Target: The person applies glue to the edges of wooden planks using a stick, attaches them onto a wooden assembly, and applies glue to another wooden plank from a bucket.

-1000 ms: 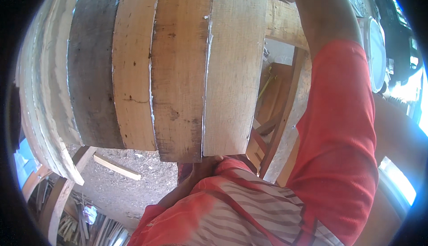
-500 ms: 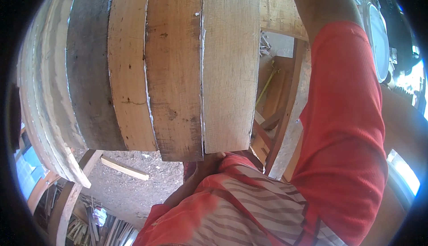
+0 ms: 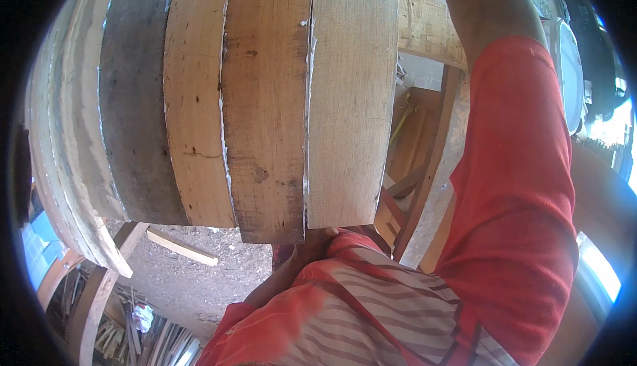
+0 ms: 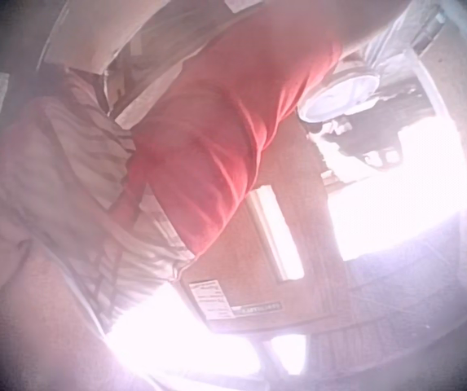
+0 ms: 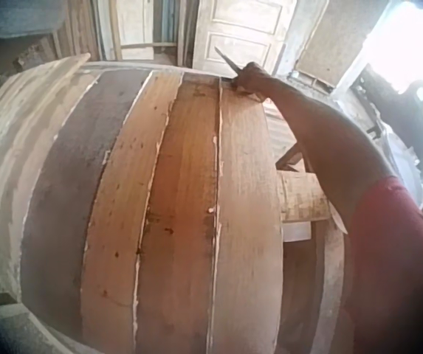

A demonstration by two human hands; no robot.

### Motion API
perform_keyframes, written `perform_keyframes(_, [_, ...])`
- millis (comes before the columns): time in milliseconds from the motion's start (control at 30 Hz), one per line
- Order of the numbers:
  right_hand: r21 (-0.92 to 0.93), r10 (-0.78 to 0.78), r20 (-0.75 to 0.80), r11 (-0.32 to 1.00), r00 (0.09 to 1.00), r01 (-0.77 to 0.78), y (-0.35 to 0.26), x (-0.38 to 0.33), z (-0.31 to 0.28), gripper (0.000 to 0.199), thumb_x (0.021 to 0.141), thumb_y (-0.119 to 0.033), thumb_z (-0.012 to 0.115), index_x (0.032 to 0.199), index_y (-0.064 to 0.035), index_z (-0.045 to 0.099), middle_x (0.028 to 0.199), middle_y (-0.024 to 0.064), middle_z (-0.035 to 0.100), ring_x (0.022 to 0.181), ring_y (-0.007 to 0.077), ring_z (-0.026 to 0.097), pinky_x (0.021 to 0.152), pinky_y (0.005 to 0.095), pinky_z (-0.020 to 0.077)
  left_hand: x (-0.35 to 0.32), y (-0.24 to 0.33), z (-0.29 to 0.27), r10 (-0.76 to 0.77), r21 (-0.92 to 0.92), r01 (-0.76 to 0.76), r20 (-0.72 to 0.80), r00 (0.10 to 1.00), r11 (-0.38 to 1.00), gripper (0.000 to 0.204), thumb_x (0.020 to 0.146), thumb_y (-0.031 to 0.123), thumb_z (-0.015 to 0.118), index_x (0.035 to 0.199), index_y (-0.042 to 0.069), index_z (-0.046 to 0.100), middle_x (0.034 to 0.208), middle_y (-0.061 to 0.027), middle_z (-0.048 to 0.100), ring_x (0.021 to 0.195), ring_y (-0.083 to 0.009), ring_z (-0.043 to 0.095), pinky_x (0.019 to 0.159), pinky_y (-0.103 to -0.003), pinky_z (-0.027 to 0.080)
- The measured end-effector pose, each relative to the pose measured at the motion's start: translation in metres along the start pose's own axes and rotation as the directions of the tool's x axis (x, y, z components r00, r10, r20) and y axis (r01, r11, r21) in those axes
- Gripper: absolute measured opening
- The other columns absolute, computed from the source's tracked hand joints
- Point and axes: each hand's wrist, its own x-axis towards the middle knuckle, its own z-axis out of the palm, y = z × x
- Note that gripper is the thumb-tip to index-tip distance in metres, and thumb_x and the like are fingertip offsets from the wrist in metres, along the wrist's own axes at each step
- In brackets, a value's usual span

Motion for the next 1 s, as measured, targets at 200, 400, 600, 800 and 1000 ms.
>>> perform_keyframes(200, [0.111,0.201,-0.006,0.974,0.980,-0.199,-0.012,-0.025,0.032,0.027,0.081,-0.038,0.072,0.104,-0.0239,0.077,0.087,0.0045,0.074,0.084,0.0264,0.071,0.075,0.0433,0.0528,0.018,-0.012,0.001,-0.134,-0.117,0.138,0.039,0.990,0.983,0.028,0.091,0.019,0.072,0.114,0.004,0.066,0.105,-0.0082,0.068,0.095,-0.0214,0.064,0.087,-0.039,0.053])
perform_keyframes(400, [0.238,0.205,-0.085,0.955,0.975,-0.180,-0.055,-0.008,0.004,0.041,0.082,-0.036,0.072,0.118,-0.0163,0.072,0.086,0.0107,0.073,0.081,0.0306,0.069,0.076,0.0460,0.0526,0.012,-0.014,0.009,-0.230,-0.223,0.220,-0.018,0.973,0.950,0.034,0.091,0.018,0.072,0.120,0.005,0.062,0.110,-0.0089,0.066,0.098,-0.0220,0.064,0.088,-0.039,0.054])
perform_keyframes(600, [0.251,0.470,-0.039,0.859,0.882,-0.446,0.013,-0.033,0.045,0.039,0.088,-0.037,0.068,0.121,-0.0153,0.070,0.082,0.0117,0.073,0.071,0.0294,0.069,0.068,0.0461,0.0529,0.024,-0.011,0.005,-0.192,-0.199,0.211,0.109,0.975,0.957,0.039,0.092,0.017,0.072,0.127,0.007,0.058,0.114,-0.0096,0.065,0.101,-0.0225,0.063,0.089,-0.040,0.054])
perform_keyframes(800, [0.223,0.099,0.004,0.970,0.995,-0.097,-0.033,0.004,-0.008,0.020,0.085,-0.032,0.075,0.101,-0.0205,0.075,0.087,0.0047,0.073,0.080,0.0225,0.071,0.070,0.0399,0.0550,0.009,-0.001,0.011,-0.288,-0.397,0.271,0.016,0.957,0.877,0.046,0.092,0.016,0.072,0.134,0.008,0.054,0.119,-0.0102,0.063,0.104,-0.0230,0.063,0.091,-0.041,0.054])
perform_keyframes(1000, [0.621,0.524,0.035,0.656,0.851,-0.430,-0.019,-0.038,-0.017,0.030,0.094,-0.040,0.066,0.100,-0.0109,0.073,0.084,0.0123,0.073,0.078,0.0293,0.071,0.066,0.0458,0.0550,0.014,0.023,0.010,-0.313,-0.484,0.317,0.091,0.945,0.816,0.053,0.093,0.015,0.072,0.140,0.009,0.050,0.124,-0.0109,0.061,0.107,-0.0235,0.063,0.092,-0.042,0.054])
